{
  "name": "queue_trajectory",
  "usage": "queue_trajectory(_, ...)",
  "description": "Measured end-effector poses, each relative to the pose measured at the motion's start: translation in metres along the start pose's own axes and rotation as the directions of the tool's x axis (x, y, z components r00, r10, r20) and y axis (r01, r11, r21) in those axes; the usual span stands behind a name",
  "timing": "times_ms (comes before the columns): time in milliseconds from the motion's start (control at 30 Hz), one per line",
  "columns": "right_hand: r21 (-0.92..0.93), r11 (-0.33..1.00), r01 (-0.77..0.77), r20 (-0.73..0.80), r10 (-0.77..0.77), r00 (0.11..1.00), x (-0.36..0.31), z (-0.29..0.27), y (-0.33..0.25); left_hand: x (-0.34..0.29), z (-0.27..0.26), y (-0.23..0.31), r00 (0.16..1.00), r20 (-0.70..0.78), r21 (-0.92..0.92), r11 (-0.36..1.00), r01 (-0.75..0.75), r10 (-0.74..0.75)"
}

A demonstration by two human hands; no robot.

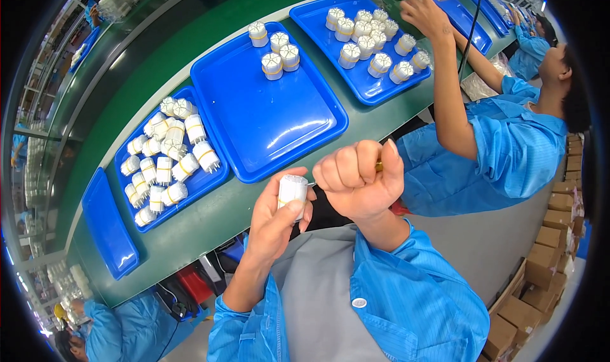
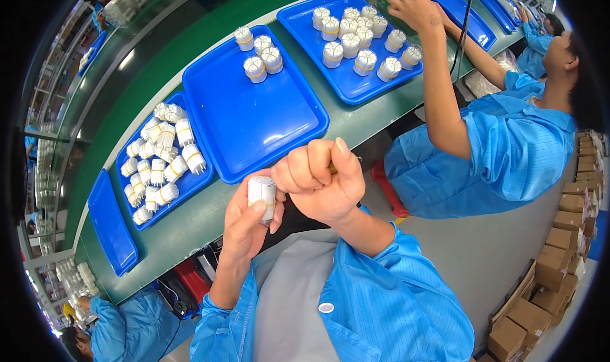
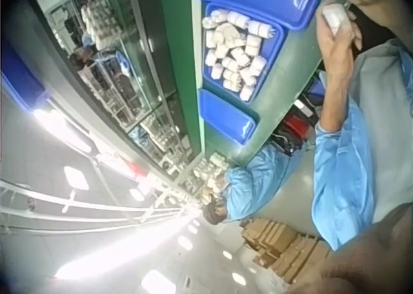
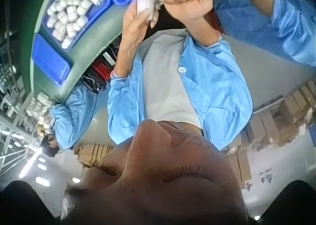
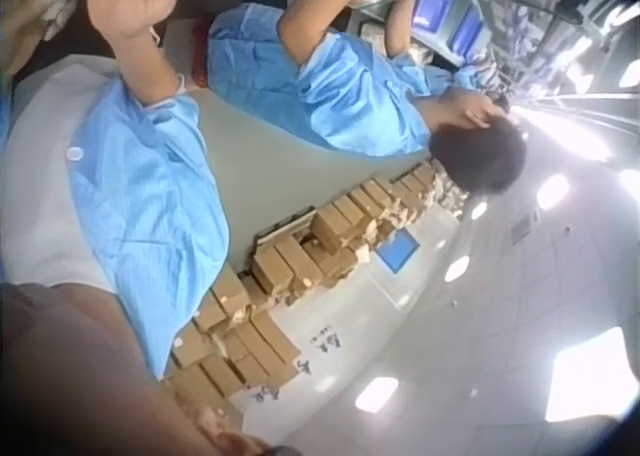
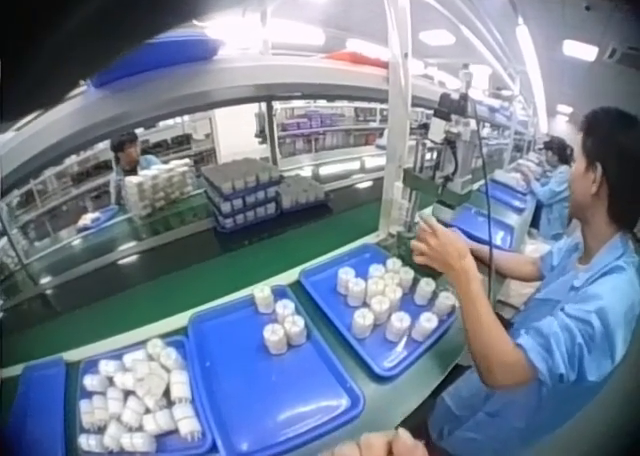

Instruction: The person assembles or finishes small plastic components using a handheld assembly tool on a factory assembly line.

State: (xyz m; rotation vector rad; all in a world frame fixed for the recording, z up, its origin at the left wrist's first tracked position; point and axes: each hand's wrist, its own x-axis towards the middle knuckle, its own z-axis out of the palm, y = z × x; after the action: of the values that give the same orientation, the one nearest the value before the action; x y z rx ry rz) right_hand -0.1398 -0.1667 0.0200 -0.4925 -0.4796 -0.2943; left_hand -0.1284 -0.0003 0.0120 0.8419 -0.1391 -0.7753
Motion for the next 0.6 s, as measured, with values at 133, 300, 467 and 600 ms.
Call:
queue_trajectory(133, 0.007, 1.000, -0.011, 0.029, 0.011, 1.000, -0.001, 0.002, 0.005, -0.002, -0.001, -0.001, 1.000, 0.004, 0.132, 0.991, 0.013, -0.013)
queue_trajectory(300, -0.021, 0.996, -0.084, 0.021, 0.085, 0.996, -0.003, -0.003, 0.011, -0.003, -0.003, -0.005, 1.000, -0.026, 0.233, 0.973, 0.005, 0.001)
queue_trajectory(467, 0.056, 0.998, -0.026, -0.069, 0.029, 0.997, 0.002, 0.002, 0.004, 0.000, -0.007, -0.002, 0.998, 0.055, -0.045, 0.999, -0.023, 0.025)
queue_trajectory(600, 0.069, 0.998, 0.005, -0.060, -0.001, 0.998, 0.000, -0.004, -0.006, -0.001, -0.001, 0.001, 0.999, 0.027, -0.087, 0.996, -0.029, 0.032)
